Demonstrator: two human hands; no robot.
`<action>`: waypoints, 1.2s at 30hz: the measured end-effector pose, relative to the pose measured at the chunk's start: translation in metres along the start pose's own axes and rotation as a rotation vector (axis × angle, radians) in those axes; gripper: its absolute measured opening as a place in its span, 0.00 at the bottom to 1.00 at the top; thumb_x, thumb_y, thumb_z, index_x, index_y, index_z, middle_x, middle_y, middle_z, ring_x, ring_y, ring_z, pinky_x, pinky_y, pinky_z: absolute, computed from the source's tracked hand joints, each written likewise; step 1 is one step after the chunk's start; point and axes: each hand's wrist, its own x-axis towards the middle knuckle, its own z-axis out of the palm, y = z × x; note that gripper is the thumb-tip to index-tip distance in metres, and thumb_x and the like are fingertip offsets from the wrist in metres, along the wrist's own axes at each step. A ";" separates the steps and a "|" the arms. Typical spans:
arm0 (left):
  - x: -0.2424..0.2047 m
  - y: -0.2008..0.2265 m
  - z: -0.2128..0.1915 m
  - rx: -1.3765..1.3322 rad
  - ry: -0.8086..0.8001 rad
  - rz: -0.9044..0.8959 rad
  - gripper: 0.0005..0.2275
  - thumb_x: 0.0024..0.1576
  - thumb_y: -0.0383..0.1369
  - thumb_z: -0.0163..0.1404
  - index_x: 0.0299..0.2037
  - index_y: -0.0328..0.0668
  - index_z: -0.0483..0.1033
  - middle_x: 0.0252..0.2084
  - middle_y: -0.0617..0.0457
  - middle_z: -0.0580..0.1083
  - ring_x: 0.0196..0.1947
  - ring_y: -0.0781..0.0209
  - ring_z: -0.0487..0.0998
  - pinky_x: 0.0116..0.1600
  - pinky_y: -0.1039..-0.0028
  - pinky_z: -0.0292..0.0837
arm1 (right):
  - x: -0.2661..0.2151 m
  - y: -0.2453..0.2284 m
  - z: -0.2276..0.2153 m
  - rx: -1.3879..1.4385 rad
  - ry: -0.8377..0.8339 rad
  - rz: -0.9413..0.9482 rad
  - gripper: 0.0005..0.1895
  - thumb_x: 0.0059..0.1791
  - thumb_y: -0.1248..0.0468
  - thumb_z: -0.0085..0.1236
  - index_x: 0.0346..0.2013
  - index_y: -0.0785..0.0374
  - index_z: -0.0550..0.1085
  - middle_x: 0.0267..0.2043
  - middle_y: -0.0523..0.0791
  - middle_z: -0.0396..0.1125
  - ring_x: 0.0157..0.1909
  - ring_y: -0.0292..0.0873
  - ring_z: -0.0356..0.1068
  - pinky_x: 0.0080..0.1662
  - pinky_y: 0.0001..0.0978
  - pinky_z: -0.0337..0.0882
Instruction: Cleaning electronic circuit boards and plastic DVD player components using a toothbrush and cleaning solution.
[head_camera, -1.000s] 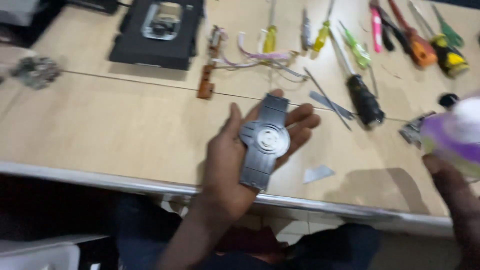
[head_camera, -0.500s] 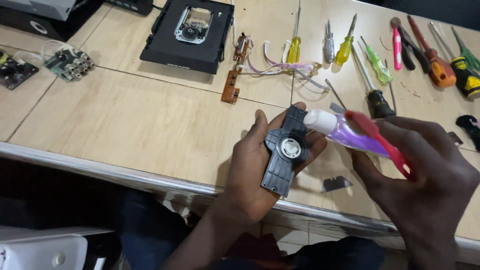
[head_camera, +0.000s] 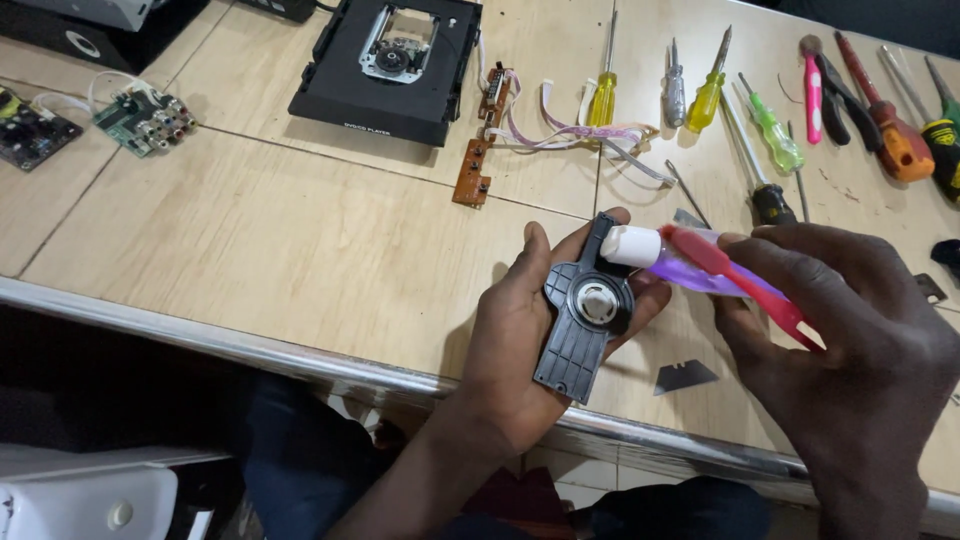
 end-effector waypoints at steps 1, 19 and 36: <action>-0.001 0.001 0.001 0.000 0.000 0.000 0.29 0.68 0.51 0.34 0.67 0.32 0.67 0.60 0.32 0.71 0.58 0.42 0.73 0.68 0.51 0.68 | 0.000 0.001 0.000 0.000 -0.001 0.000 0.17 0.51 0.76 0.74 0.54 0.65 0.85 0.55 0.54 0.74 0.53 0.53 0.75 0.53 0.44 0.73; 0.001 0.000 -0.012 -0.006 -0.141 0.025 0.29 0.71 0.51 0.31 0.70 0.32 0.64 0.62 0.30 0.70 0.63 0.41 0.70 0.65 0.55 0.70 | 0.001 -0.016 -0.023 0.259 -0.059 0.125 0.24 0.47 0.79 0.73 0.57 0.74 0.77 0.58 0.60 0.70 0.60 0.53 0.71 0.55 0.35 0.72; -0.005 0.003 0.004 0.002 -0.043 0.001 0.30 0.68 0.53 0.30 0.68 0.33 0.61 0.65 0.28 0.67 0.66 0.37 0.68 0.72 0.54 0.62 | -0.009 -0.026 -0.032 0.190 -0.060 -0.134 0.23 0.43 0.69 0.76 0.49 0.77 0.77 0.52 0.64 0.73 0.50 0.56 0.76 0.51 0.43 0.77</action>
